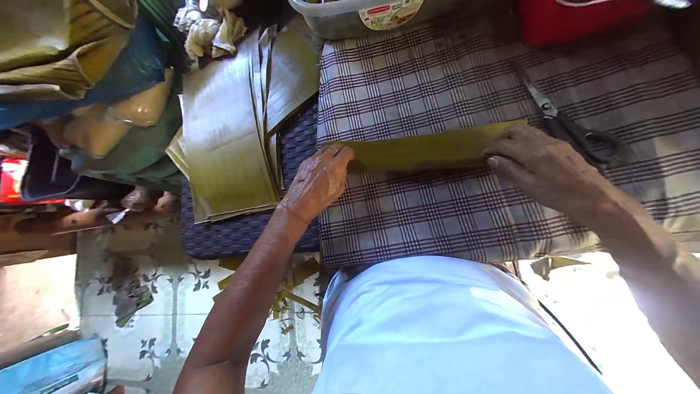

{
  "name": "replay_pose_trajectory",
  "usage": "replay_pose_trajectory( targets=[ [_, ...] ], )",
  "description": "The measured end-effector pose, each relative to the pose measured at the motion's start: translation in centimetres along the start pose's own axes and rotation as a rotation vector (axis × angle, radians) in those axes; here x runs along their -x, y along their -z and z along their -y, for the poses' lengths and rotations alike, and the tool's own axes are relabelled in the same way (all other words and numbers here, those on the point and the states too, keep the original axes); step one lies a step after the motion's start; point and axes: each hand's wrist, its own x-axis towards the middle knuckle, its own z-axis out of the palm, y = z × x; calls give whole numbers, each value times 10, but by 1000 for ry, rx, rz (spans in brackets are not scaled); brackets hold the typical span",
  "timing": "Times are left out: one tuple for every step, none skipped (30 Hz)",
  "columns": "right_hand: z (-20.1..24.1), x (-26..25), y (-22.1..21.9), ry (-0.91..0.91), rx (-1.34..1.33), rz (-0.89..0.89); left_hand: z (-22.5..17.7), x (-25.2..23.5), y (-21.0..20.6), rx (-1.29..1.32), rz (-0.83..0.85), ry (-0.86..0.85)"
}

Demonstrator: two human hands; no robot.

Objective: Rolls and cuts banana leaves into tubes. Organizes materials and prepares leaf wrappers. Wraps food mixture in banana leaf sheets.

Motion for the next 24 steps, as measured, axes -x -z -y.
replay_pose_trajectory(
  targets=[
    [-3, 2, 1, 1, -7, -17, -2, -1, -1, 1, -11, 24],
    [-6, 5, 1, -1, -12, -33, -4, -2, -2, 2, -19, 45],
    [-7, 6, 1, -16, -26, -39, -4, -2, -3, -1, -28, 63],
    [-9, 8, 1, -24, -32, -45, -3, -3, -5, -5, -36, 78],
    [-12, 10, 1, -24, -30, -53, -1, -5, -6, -7, -42, 96],
    [-16, 12, 0, -15, -20, -64, 2, -9, -9, -4, -55, 106],
    [-19, 13, -1, -10, -13, -72, 5, -10, -11, -12, -71, 105],
    [-20, 13, -1, -7, -8, -80, 6, -11, -11, -22, -80, 107],
    [-19, 13, -1, -13, -4, -83, 5, -11, -11, -35, -79, 117],
    [-18, 12, 0, -21, 7, -88, 5, -11, -11, -50, -77, 135],
    [-17, 10, 0, -35, 18, -94, 4, -11, -12, -69, -79, 156],
    [-16, 8, 1, -49, 38, -96, 4, -12, -12, -94, -77, 182],
    [-15, 6, 2, -72, 57, -89, 3, -13, -12, -116, -66, 213],
    [-14, 5, 4, -104, 74, -74, 1, -14, -11, -133, -53, 248],
    [-13, 3, 6, -146, 96, -59, -1, -14, -10, -148, -42, 279],
    [-10, 1, 8, -204, 117, -42, -2, -14, -10, -168, -48, 295],
    [-8, -1, 9, -261, 146, -30, -3, -11, -11, -195, -72, 292],
    [-4, -4, 11, -313, 177, -23, -3, -8, -11, -221, -87, 282],
    [2, -7, 11, -340, 202, -34, -4, -5, -12, -235, -101, 269],
    [10, -9, 10, -323, 224, -60, -4, -4, -12, -240, -104, 258],
    [19, -11, 6, -253, 244, -94, -5, -5, -11, -236, -100, 252],
    [28, -13, 0, -161, 258, -116, -7, -7, -10, -224, -91, 247],
    [36, -15, -10, -60, 268, -128, -8, -10, -9, -215, -86, 240],
    [43, -17, -21, 45, 263, -131, -8, -15, -8, -207, -85, 233]
  ],
)
